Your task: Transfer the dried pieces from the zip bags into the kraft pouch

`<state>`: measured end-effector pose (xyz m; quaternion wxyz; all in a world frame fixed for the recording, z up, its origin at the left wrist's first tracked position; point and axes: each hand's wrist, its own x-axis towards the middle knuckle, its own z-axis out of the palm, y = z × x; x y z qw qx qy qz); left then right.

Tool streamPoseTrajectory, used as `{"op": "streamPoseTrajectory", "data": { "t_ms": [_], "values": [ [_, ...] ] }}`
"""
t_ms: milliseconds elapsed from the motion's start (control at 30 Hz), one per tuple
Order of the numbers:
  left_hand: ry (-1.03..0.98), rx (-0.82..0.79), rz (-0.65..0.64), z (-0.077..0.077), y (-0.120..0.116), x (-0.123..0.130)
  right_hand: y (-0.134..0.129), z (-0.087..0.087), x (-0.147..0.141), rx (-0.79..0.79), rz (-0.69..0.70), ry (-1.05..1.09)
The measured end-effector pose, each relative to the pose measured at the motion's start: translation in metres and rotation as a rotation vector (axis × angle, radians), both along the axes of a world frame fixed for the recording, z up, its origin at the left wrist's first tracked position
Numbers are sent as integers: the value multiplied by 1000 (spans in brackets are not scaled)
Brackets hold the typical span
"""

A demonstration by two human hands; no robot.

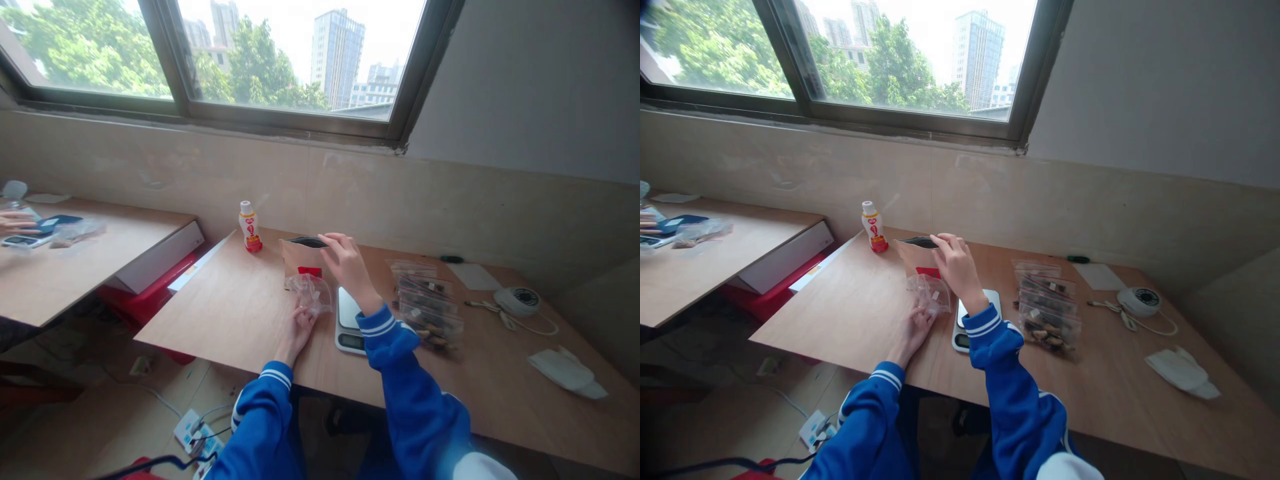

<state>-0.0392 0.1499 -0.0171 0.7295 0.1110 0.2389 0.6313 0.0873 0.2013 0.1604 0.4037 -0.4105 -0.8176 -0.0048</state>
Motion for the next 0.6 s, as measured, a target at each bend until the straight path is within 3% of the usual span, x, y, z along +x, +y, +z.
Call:
{"op": "streamPoseTrajectory", "data": {
  "t_ms": [200, 333, 433, 500, 600],
  "values": [
    [19, 14, -7, -1, -1, 0, -17, -32, 15, 3, -18, 192],
    [-1, 31, 7, 0, -2, -1, -18, -69, 42, -232, -68, 280],
    [-17, 44, 8, 0, -1, -1, -19, -96, 57, -434, -86, 167],
    [-18, 52, 17, -2, 0, -1, -21, -105, 56, -520, -32, 131],
    [3, 55, 35, -3, 0, 0, -25, -104, 39, -587, 45, 226]
  ]
}}
